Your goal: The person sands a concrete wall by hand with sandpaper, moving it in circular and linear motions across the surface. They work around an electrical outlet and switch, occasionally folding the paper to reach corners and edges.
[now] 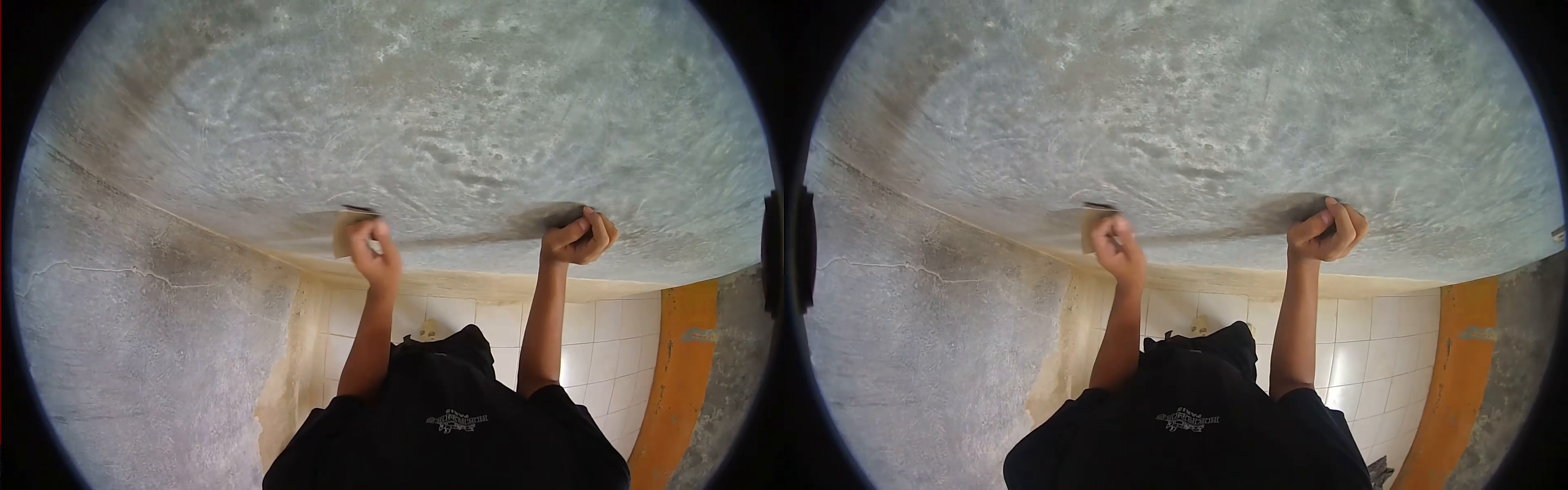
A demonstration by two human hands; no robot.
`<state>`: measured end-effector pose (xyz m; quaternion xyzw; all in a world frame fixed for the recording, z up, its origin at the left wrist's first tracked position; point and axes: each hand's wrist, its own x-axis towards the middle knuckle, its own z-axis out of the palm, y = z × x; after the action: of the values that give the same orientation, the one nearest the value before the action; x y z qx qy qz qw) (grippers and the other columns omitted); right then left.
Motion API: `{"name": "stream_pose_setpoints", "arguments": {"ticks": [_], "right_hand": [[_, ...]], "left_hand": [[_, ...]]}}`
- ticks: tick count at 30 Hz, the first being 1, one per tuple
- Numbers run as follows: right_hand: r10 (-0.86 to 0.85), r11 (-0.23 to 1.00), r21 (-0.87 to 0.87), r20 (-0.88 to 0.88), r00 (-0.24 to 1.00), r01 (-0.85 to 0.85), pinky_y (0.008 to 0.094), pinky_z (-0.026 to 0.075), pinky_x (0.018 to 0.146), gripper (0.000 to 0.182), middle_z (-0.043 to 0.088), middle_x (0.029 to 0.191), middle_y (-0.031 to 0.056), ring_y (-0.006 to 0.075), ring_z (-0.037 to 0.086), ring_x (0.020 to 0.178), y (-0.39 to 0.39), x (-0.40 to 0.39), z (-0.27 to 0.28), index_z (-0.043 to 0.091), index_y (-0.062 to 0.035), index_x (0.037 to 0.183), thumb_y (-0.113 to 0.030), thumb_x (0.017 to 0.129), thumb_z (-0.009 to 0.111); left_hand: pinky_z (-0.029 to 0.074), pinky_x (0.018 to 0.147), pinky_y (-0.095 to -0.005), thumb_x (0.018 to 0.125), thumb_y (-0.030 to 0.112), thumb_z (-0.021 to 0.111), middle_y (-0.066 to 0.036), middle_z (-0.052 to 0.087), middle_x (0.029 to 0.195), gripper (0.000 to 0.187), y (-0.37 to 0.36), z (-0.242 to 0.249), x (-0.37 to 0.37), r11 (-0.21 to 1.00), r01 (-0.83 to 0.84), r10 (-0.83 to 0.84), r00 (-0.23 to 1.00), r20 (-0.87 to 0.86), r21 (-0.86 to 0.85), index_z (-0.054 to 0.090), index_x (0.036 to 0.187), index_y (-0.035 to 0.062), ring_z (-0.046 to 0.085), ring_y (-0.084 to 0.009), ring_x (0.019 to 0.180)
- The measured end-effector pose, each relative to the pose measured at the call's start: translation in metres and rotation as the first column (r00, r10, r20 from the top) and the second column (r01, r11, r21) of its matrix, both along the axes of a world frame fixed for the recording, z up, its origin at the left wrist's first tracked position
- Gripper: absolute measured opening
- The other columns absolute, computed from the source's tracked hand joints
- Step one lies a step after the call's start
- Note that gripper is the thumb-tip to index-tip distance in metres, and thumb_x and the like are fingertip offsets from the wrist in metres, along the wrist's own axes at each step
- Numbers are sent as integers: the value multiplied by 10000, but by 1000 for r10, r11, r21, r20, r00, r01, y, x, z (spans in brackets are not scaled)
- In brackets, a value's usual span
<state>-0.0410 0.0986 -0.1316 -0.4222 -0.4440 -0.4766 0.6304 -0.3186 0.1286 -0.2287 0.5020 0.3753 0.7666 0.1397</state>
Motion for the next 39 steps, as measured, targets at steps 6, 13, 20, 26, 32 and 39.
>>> {"name": "stream_pose_setpoints", "arguments": {"ticks": [6,13,20,26,32,39], "right_hand": [[32,999,21,-28,999,-32,263,389,583,142,530,823,48,146,470,712,2,2,-5,602,-22,918,-14,861,472],[7,1000,7,-22,1000,-6,268,389,594,130,531,819,47,148,470,706,0,0,-3,595,-26,913,-26,863,475],[-4,1000,2,4,1000,4,277,383,595,123,531,787,42,153,465,694,-1,0,0,591,-27,915,-41,862,481],[22,1000,2,16,1000,-22,275,377,589,125,529,799,48,152,458,676,-1,1,1,588,-32,913,-36,850,481],[96,995,-25,17,995,-96,282,370,583,144,519,816,62,156,451,668,-4,3,0,586,-25,907,-10,828,467],[183,980,-78,-27,983,-185,283,366,552,160,534,832,82,162,449,637,-12,1,6,577,-23,913,-2,789,477]], "left_hand": [[445,682,-312,861,-3,668,-62,613,841,103,0,13,0,999,-13,20,973,-228,29,612,940,31,537,-185,717],[444,685,-308,855,-4,692,-80,646,853,109,-5,46,5,1000,4,-1,993,116,-26,622,928,38,565,-181,718],[451,711,-280,874,9,688,-69,655,875,150,-11,75,12,990,136,-141,973,180,39,600,994,30,584,-169,729],[445,663,-250,924,52,636,-51,626,812,124,-17,102,34,962,161,-106,964,-246,218,573,1024,17,555,-131,692],[437,647,-246,925,48,631,-58,605,787,105,-16,123,50,911,255,-54,853,-519,324,572,994,-4,521,-119,643],[473,647,-288,896,14,647,-86,639,822,59,-22,138,66,932,230,-108,914,-391,280,607,937,-2,555,-159,670]]}}
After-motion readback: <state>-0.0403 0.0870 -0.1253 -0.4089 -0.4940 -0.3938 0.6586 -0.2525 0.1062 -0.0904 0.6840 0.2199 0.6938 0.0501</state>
